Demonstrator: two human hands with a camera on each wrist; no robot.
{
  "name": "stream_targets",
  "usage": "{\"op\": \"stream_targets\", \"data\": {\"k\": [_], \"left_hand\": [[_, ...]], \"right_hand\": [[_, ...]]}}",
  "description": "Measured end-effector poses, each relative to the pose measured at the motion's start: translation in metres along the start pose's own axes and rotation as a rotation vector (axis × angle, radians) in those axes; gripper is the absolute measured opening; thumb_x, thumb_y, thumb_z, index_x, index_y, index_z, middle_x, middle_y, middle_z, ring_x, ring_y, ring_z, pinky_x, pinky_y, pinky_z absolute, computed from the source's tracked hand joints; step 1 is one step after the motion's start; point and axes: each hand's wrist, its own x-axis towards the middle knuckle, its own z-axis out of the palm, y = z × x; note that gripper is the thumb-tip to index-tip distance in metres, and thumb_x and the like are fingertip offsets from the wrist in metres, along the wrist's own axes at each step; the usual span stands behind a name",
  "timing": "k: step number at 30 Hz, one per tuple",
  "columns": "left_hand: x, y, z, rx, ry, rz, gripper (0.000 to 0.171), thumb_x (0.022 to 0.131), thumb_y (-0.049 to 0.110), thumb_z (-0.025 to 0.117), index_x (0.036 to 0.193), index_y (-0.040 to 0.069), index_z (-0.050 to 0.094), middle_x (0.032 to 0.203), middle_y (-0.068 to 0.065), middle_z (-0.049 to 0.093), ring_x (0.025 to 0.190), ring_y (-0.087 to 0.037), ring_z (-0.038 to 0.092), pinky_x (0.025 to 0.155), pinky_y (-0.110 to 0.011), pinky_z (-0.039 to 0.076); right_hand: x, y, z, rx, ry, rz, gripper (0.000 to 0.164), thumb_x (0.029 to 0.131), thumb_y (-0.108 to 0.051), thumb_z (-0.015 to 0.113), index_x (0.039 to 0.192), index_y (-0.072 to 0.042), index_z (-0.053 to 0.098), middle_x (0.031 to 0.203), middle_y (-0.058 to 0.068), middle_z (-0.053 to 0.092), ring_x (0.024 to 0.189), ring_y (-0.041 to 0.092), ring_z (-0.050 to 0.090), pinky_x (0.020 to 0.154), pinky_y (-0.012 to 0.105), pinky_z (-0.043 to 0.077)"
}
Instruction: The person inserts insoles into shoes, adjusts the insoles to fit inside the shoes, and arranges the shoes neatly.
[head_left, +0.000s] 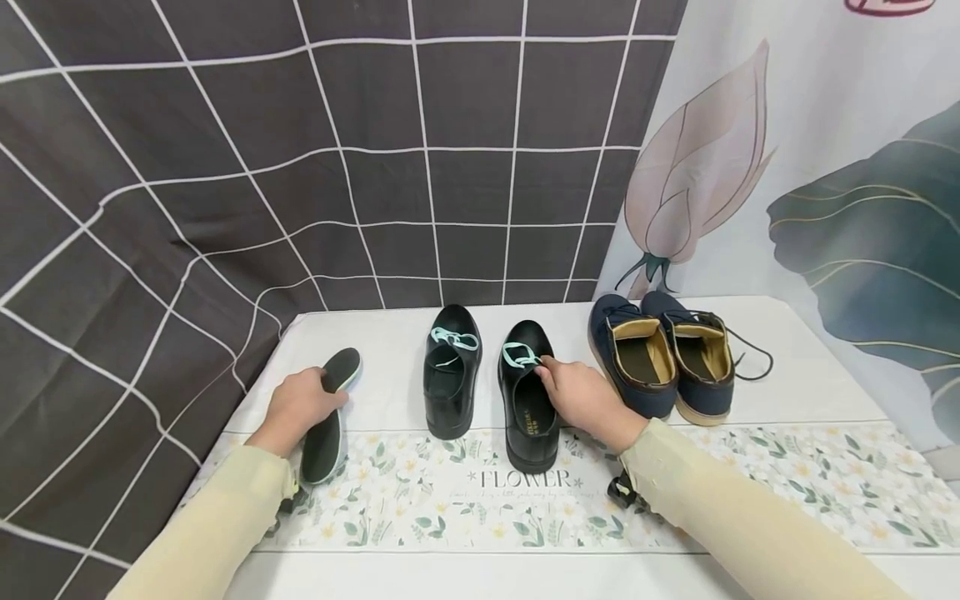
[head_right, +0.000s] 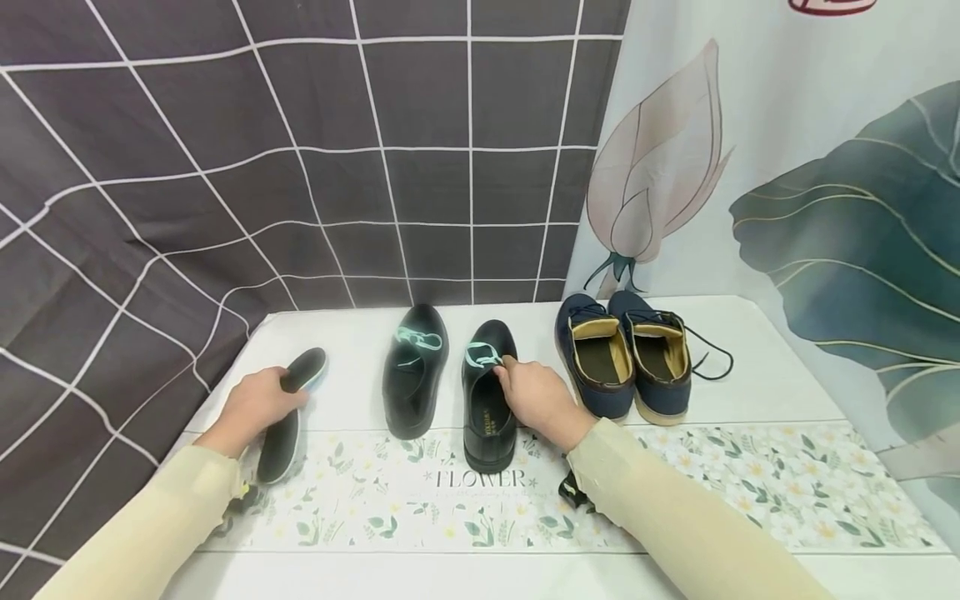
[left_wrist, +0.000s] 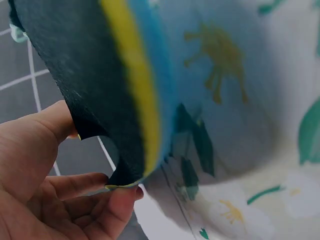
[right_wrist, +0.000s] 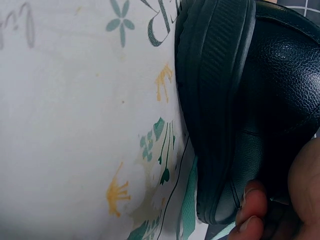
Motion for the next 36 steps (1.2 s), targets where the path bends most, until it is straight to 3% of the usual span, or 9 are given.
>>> {"op": "stream_targets", "data": {"k": [5,14,27,36], "left_hand": [[-0.015,0.003,-0.004,-0.015,0.001,0.018,0.062,0.087,0.034,0.063,0.132,-0.008,0.056,0.116,-0.032,0.065,0.088,-0.039,0.066,0.075,-0.049,0.054],[-0.041,0.024,-0.024,-0.018,-0.045,0.073,0.057,0.087,0.040,0.061,0.128,0.000,0.063,0.114,-0.021,0.069,0.080,-0.028,0.064,0.068,-0.041,0.052],[-0.071,0.072,-0.044,-0.055,-0.064,0.158,0.049,0.086,0.038,0.062,0.121,0.006,0.066,0.076,-0.001,0.067,0.064,-0.017,0.058,0.061,-0.033,0.047],[-0.081,0.105,-0.043,-0.106,-0.080,0.257,0.039,0.083,0.037,0.064,0.112,0.011,0.071,0.070,0.001,0.060,0.061,-0.015,0.054,0.061,-0.031,0.045]], "right_hand": [[0.002,-0.002,0.000,0.000,-0.003,-0.014,0.050,0.109,-0.034,0.036,0.138,0.002,0.055,0.110,0.022,0.072,0.095,0.036,0.071,0.081,0.052,0.056],[0.002,-0.002,-0.003,0.003,-0.001,0.001,0.050,0.109,-0.035,0.037,0.138,0.001,0.055,0.113,0.022,0.071,0.098,0.036,0.071,0.082,0.052,0.056],[0.000,-0.002,-0.001,-0.004,0.001,0.001,0.050,0.109,-0.035,0.037,0.138,0.002,0.056,0.112,0.023,0.072,0.096,0.036,0.071,0.080,0.051,0.056],[0.000,-0.001,-0.002,-0.004,-0.017,-0.001,0.048,0.109,-0.034,0.037,0.136,0.000,0.057,0.108,0.022,0.072,0.095,0.036,0.071,0.080,0.051,0.056]]}}
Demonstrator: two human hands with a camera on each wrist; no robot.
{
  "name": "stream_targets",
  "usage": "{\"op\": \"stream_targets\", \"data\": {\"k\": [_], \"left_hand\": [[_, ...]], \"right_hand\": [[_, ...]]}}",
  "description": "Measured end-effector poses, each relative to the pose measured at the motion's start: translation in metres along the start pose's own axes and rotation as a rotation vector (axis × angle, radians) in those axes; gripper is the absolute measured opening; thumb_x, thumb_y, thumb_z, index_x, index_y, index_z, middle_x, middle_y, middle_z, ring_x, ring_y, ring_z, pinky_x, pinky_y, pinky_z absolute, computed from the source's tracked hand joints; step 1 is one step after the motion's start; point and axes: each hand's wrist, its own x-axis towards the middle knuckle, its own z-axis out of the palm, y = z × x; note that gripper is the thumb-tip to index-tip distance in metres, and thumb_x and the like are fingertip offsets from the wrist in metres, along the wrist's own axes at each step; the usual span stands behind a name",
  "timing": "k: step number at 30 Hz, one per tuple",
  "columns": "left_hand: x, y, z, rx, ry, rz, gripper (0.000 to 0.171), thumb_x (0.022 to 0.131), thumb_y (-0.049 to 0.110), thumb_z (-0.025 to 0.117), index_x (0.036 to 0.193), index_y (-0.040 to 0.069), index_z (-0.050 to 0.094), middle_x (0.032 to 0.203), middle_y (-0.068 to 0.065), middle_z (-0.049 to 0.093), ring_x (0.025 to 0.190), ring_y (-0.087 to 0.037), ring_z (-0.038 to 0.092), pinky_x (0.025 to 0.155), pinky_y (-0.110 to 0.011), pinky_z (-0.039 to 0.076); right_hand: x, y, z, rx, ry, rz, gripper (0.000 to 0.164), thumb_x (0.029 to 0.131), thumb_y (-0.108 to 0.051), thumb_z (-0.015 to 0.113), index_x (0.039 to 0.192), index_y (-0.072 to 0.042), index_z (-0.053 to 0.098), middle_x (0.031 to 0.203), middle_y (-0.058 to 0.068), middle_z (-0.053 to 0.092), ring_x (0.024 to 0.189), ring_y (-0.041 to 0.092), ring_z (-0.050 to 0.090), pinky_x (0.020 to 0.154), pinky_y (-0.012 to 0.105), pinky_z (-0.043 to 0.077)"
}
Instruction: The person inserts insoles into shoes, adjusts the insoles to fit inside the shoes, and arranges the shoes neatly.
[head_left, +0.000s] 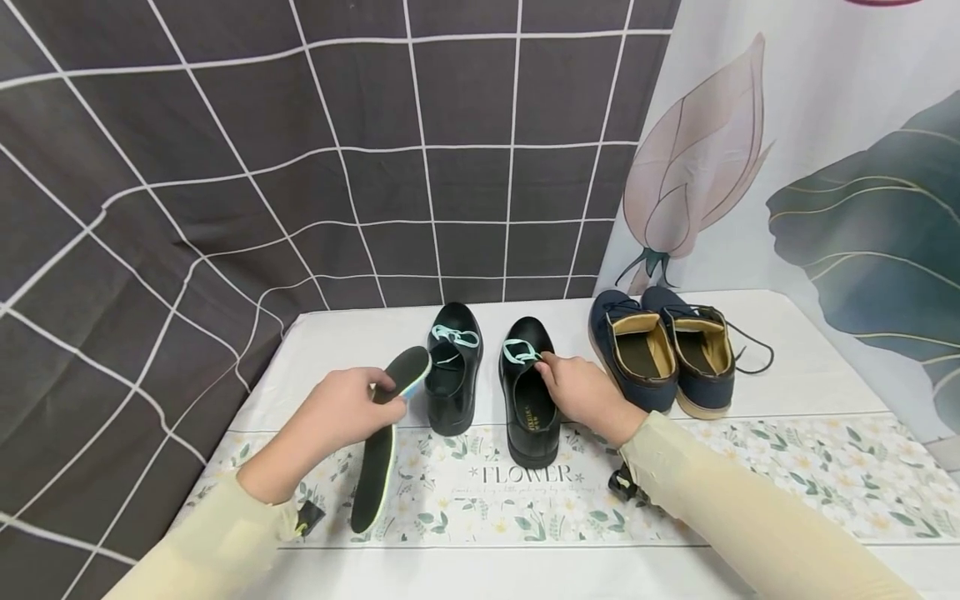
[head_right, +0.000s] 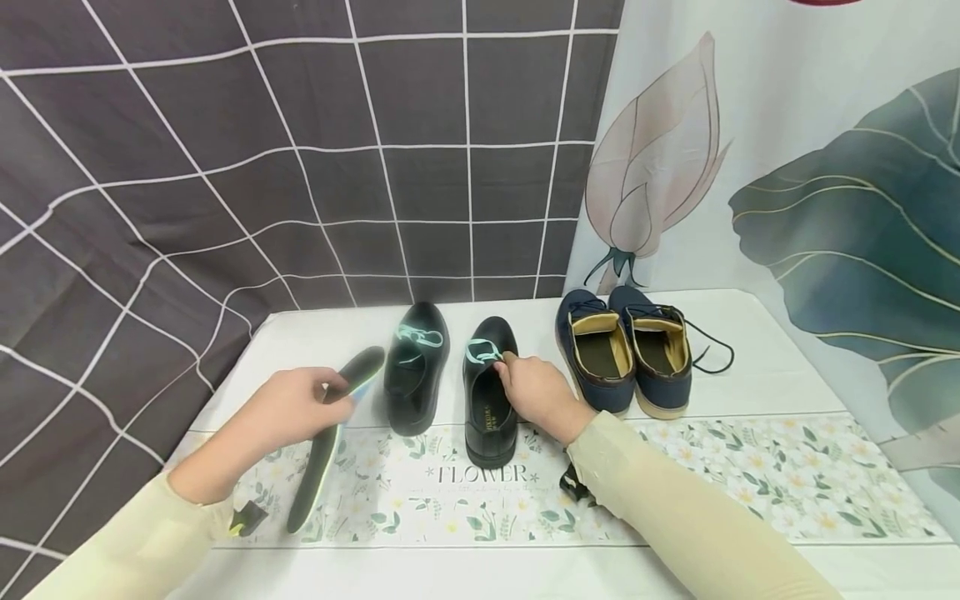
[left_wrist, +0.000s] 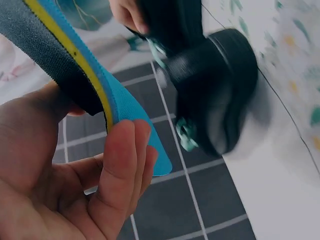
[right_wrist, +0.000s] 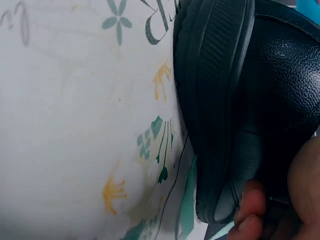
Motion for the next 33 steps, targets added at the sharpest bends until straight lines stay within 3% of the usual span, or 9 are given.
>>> {"op": "stream_targets", "data": {"k": [7,17,23,33], "left_hand": [[-0.004,0.040,0.014,-0.075,-0.086,0.079,0.038,0.081,0.035,0.066,0.110,0.012,0.073,0.063,0.003,0.060,0.054,-0.013,0.055,0.056,-0.031,0.046],[0.002,0.083,0.037,-0.041,-0.135,0.210,0.035,0.078,0.038,0.067,0.102,0.014,0.076,0.072,0.011,0.067,0.063,-0.008,0.059,0.060,-0.029,0.049],[0.010,0.098,0.052,-0.026,-0.140,0.258,0.033,0.079,0.041,0.066,0.098,0.017,0.078,0.078,0.010,0.070,0.070,-0.008,0.061,0.062,-0.027,0.050],[0.017,0.109,0.073,0.027,-0.155,0.254,0.037,0.080,0.043,0.064,0.102,0.017,0.076,0.088,0.005,0.072,0.076,-0.011,0.063,0.066,-0.028,0.050]], "right_hand": [[0.002,0.001,-0.003,-0.011,-0.004,-0.037,0.042,0.109,-0.030,0.039,0.128,-0.001,0.061,0.097,0.019,0.073,0.087,0.034,0.072,0.074,0.050,0.056],[0.000,0.005,-0.002,-0.015,0.001,-0.044,0.039,0.109,-0.031,0.039,0.122,-0.003,0.064,0.088,0.014,0.072,0.082,0.031,0.072,0.070,0.048,0.055],[0.006,0.006,-0.006,0.007,-0.064,-0.050,0.046,0.109,-0.031,0.039,0.132,0.001,0.062,0.117,0.021,0.070,0.101,0.035,0.070,0.085,0.050,0.055],[0.013,0.009,-0.016,0.072,-0.180,-0.029,0.046,0.109,-0.029,0.039,0.132,0.003,0.062,0.119,0.022,0.069,0.107,0.035,0.068,0.090,0.049,0.053]]}}
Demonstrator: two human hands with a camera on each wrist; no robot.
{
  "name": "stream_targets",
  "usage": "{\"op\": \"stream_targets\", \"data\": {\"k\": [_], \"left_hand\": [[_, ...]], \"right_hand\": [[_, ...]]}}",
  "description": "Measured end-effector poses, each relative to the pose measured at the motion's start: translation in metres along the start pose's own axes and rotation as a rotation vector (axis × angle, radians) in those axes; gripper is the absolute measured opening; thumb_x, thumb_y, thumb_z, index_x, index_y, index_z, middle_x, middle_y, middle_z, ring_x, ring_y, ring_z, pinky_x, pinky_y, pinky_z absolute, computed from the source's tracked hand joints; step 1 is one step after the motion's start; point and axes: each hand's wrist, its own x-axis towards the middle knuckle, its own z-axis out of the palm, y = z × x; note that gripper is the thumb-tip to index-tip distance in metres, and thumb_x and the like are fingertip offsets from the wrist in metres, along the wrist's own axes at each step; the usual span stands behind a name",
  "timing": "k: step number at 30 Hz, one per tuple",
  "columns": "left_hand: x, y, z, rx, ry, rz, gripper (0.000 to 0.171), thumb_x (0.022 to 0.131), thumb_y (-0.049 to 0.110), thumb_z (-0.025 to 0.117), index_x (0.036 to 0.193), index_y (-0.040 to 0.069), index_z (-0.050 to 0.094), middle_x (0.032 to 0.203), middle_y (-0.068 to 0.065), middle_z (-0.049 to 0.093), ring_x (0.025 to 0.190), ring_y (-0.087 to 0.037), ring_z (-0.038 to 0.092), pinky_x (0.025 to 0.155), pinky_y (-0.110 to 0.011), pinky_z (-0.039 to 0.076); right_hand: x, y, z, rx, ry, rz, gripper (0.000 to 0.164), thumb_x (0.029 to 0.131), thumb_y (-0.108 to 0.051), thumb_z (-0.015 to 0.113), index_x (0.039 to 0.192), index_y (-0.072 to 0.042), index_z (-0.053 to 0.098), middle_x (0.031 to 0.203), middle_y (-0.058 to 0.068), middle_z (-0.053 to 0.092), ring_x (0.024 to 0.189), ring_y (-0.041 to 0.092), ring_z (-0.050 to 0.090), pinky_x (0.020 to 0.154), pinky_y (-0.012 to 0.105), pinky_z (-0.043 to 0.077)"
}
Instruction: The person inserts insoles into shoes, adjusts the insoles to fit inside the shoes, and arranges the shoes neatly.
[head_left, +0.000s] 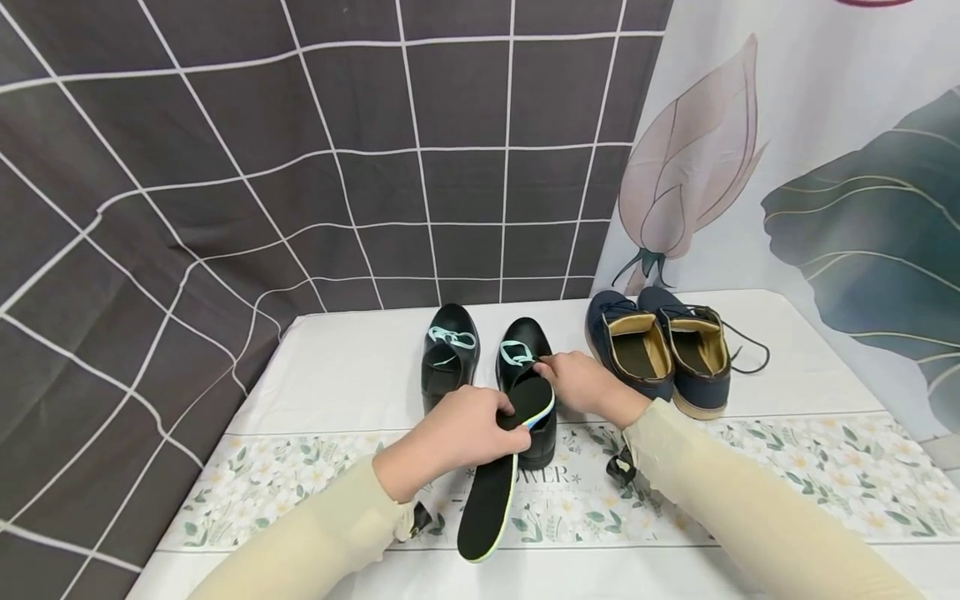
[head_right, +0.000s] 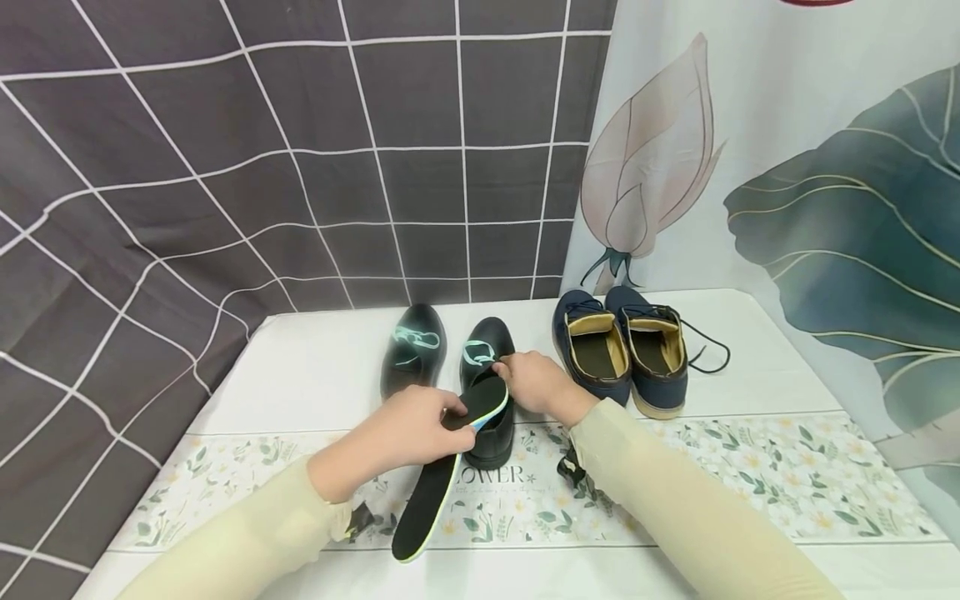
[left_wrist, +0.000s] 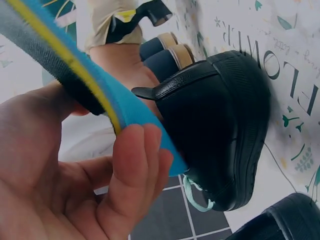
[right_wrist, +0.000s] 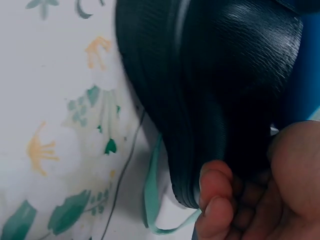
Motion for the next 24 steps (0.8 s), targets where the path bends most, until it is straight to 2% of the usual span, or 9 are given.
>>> {"op": "stream_targets", "data": {"k": [4,7,9,11,14,16,18,20,24], "left_hand": [[0.002,0.001,0.003,0.036,-0.016,-0.017,0.044,0.081,0.046,0.063,0.109,0.015,0.076,0.099,0.001,0.074,0.086,-0.014,0.066,0.073,-0.030,0.052],[0.004,0.003,0.005,0.045,-0.029,-0.027,0.049,0.082,0.048,0.061,0.116,0.015,0.074,0.109,0.000,0.074,0.098,-0.017,0.067,0.080,-0.033,0.053],[0.006,0.004,0.006,0.057,-0.030,-0.032,0.051,0.083,0.049,0.060,0.117,0.015,0.074,0.112,-0.001,0.074,0.102,-0.018,0.067,0.082,-0.034,0.053],[0.009,0.006,0.007,0.080,-0.024,-0.035,0.047,0.082,0.050,0.060,0.111,0.016,0.075,0.106,0.000,0.074,0.098,-0.017,0.067,0.079,-0.033,0.053],[0.013,0.010,0.008,0.108,-0.022,-0.037,0.035,0.081,0.049,0.060,0.085,0.017,0.074,0.081,0.001,0.070,0.078,-0.016,0.064,0.067,-0.031,0.050],[0.017,0.013,0.008,0.123,-0.032,-0.036,0.034,0.080,0.049,0.061,0.068,0.018,0.067,0.065,0.003,0.062,0.066,-0.017,0.059,0.059,-0.031,0.047],[0.021,0.016,0.008,0.126,-0.053,-0.043,0.037,0.081,0.048,0.060,0.058,0.018,0.060,0.057,0.002,0.056,0.060,-0.018,0.056,0.055,-0.031,0.044],[0.024,0.019,0.007,0.138,-0.067,-0.051,0.038,0.081,0.047,0.061,0.057,0.018,0.058,0.058,0.002,0.056,0.060,-0.018,0.056,0.055,-0.031,0.044],[0.032,0.022,0.007,0.162,-0.090,-0.073,0.034,0.082,0.047,0.060,0.068,0.016,0.064,0.069,0.000,0.062,0.066,-0.018,0.058,0.061,-0.032,0.047]], "right_hand": [[0.002,0.003,-0.005,0.065,-0.044,0.005,0.042,0.109,-0.029,0.040,0.122,-0.001,0.068,0.084,0.013,0.072,0.077,0.025,0.068,0.076,0.040,0.052],[0.003,0.005,-0.007,0.108,-0.073,0.002,0.036,0.109,-0.029,0.040,0.103,-0.008,0.070,0.057,0.003,0.058,0.053,0.017,0.057,0.063,0.033,0.046],[0.003,0.005,-0.008,0.123,-0.082,-0.002,0.036,0.108,-0.029,0.041,0.092,-0.012,0.067,0.052,-0.001,0.054,0.046,0.015,0.053,0.058,0.031,0.044],[0.003,0.005,-0.008,0.130,-0.089,-0.006,0.036,0.108,-0.029,0.040,0.088,-0.013,0.065,0.050,-0.002,0.052,0.043,0.014,0.052,0.056,0.030,0.044],[0.003,0.005,-0.008,0.128,-0.094,-0.003,0.036,0.108,-0.029,0.040,0.086,-0.013,0.064,0.050,-0.001,0.052,0.041,0.014,0.052,0.056,0.030,0.045],[0.004,0.005,-0.007,0.121,-0.091,-0.002,0.037,0.109,-0.029,0.040,0.085,-0.013,0.064,0.051,-0.001,0.052,0.043,0.014,0.053,0.057,0.031,0.044],[0.004,0.005,-0.007,0.109,-0.088,-0.003,0.038,0.109,-0.029,0.039,0.084,-0.013,0.064,0.052,0.000,0.053,0.047,0.015,0.054,0.058,0.031,0.044],[0.005,0.005,-0.007,0.091,-0.082,-0.004,0.038,0.109,-0.029,0.039,0.084,-0.014,0.064,0.056,0.000,0.054,0.053,0.016,0.055,0.061,0.032,0.044],[0.006,0.004,-0.007,0.067,-0.069,-0.005,0.037,0.108,-0.030,0.039,0.090,-0.013,0.067,0.063,0.002,0.055,0.062,0.017,0.055,0.065,0.033,0.044]]}}
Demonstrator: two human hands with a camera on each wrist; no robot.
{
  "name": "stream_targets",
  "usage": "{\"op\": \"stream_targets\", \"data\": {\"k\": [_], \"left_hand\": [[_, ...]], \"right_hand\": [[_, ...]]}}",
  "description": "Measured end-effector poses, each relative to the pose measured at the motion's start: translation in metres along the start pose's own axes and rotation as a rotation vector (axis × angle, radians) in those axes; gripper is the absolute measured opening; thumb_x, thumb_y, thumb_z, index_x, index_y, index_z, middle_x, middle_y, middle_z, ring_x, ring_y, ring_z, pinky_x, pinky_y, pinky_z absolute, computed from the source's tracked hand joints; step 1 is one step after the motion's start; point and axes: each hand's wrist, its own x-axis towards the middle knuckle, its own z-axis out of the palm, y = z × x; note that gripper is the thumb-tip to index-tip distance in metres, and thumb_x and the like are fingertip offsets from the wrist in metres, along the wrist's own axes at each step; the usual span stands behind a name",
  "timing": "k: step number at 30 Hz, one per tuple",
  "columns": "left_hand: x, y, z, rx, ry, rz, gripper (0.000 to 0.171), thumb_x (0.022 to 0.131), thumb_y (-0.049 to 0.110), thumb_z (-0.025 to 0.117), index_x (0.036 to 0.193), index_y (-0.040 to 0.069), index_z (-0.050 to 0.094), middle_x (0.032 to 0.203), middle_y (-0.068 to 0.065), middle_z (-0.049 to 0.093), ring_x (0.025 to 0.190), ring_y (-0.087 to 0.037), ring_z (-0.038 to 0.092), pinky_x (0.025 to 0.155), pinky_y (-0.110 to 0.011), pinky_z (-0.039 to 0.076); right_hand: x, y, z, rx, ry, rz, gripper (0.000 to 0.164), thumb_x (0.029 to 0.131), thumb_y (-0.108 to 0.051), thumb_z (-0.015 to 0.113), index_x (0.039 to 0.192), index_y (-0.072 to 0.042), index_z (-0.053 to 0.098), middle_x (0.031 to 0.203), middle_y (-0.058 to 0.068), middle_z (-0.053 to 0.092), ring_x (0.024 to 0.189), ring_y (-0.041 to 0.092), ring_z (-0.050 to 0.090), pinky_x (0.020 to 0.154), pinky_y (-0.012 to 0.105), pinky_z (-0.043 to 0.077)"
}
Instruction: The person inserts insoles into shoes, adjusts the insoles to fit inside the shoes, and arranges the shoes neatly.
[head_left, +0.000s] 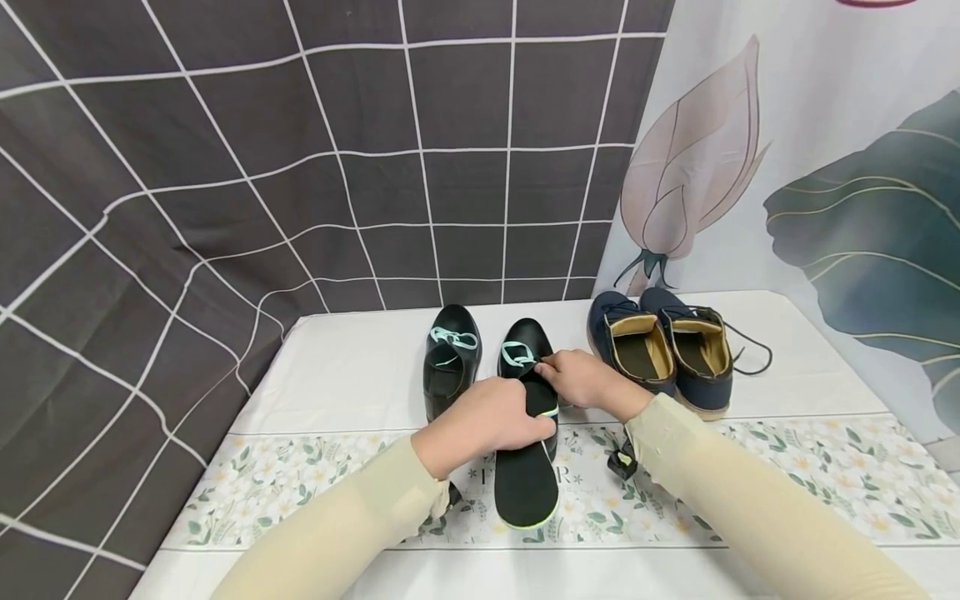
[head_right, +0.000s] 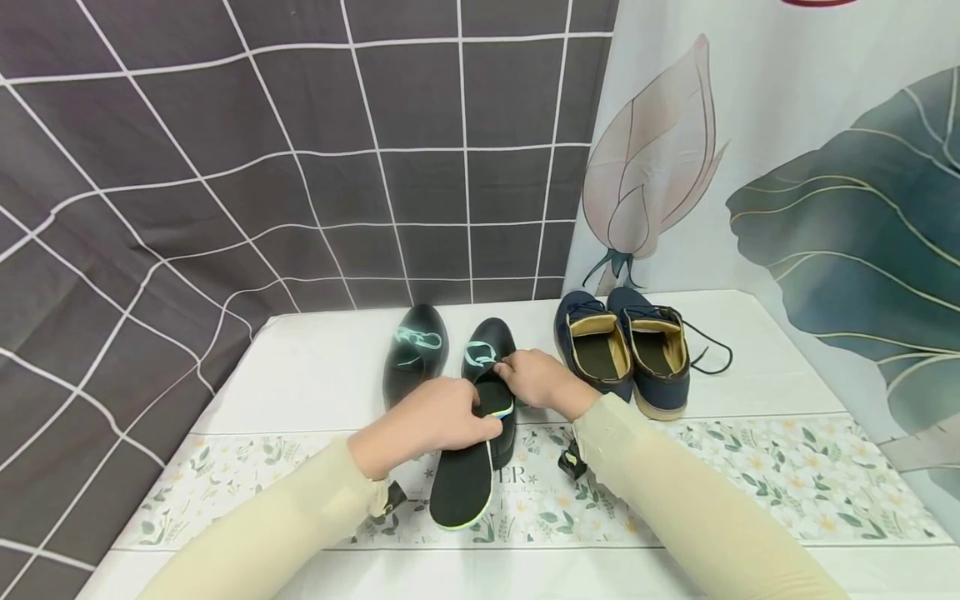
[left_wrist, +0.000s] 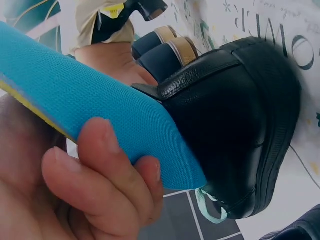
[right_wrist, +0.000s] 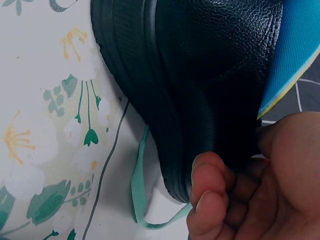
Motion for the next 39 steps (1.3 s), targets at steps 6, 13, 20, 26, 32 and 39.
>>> {"op": "stream_targets", "data": {"k": [6,13,20,26,32,39], "left_hand": [[0.010,0.002,0.001,-0.001,-0.018,-0.030,0.033,0.083,0.046,0.060,0.077,0.014,0.065,0.073,-0.001,0.063,0.067,-0.018,0.059,0.061,-0.032,0.047],[0.022,0.004,0.006,-0.016,-0.012,-0.029,0.031,0.083,0.043,0.058,0.080,0.013,0.066,0.077,-0.003,0.063,0.067,-0.020,0.059,0.060,-0.032,0.047],[0.038,0.001,0.016,-0.009,-0.001,-0.028,0.038,0.086,0.043,0.057,0.093,0.009,0.071,0.088,-0.007,0.068,0.069,-0.020,0.059,0.064,-0.032,0.049],[0.040,0.003,0.016,0.109,-0.054,-0.060,0.049,0.089,0.054,0.053,0.107,0.012,0.072,0.103,-0.009,0.070,0.076,-0.022,0.063,0.062,-0.036,0.050],[0.030,0.010,0.014,0.230,-0.131,-0.120,0.080,0.085,0.084,0.039,0.130,0.024,0.067,0.124,-0.004,0.069,0.099,-0.024,0.067,0.072,-0.041,0.051],[0.018,0.018,0.007,0.244,-0.154,-0.136,0.093,0.082,0.079,0.050,0.147,0.013,0.049,0.131,-0.008,0.065,0.108,-0.024,0.066,0.078,-0.039,0.054]], "right_hand": [[0.001,-0.001,0.001,-0.004,-0.005,0.014,0.039,0.108,-0.031,0.039,0.106,-0.009,0.071,0.067,0.002,0.059,0.064,0.017,0.058,0.066,0.034,0.045],[0.000,0.000,-0.001,-0.001,-0.012,0.039,0.041,0.108,-0.030,0.039,0.120,-0.005,0.069,0.073,0.006,0.063,0.062,0.017,0.059,0.069,0.035,0.048],[-0.002,-0.001,0.002,0.004,0.003,0.040,0.038,0.108,-0.029,0.039,0.116,-0.009,0.071,0.069,0.005,0.062,0.066,0.018,0.059,0.068,0.035,0.046],[-0.003,-0.005,0.002,-0.026,0.005,0.066,0.048,0.109,-0.031,0.036,0.137,0.002,0.059,0.125,0.020,0.067,0.112,0.033,0.066,0.095,0.049,0.051],[-0.003,-0.007,0.004,-0.061,0.005,0.072,0.049,0.109,-0.031,0.036,0.137,0.003,0.058,0.134,0.022,0.062,0.121,0.037,0.061,0.100,0.052,0.048],[-0.003,-0.007,0.006,-0.065,0.018,0.080,0.050,0.108,-0.033,0.037,0.138,0.002,0.057,0.135,0.021,0.061,0.121,0.038,0.061,0.098,0.052,0.049]]}}
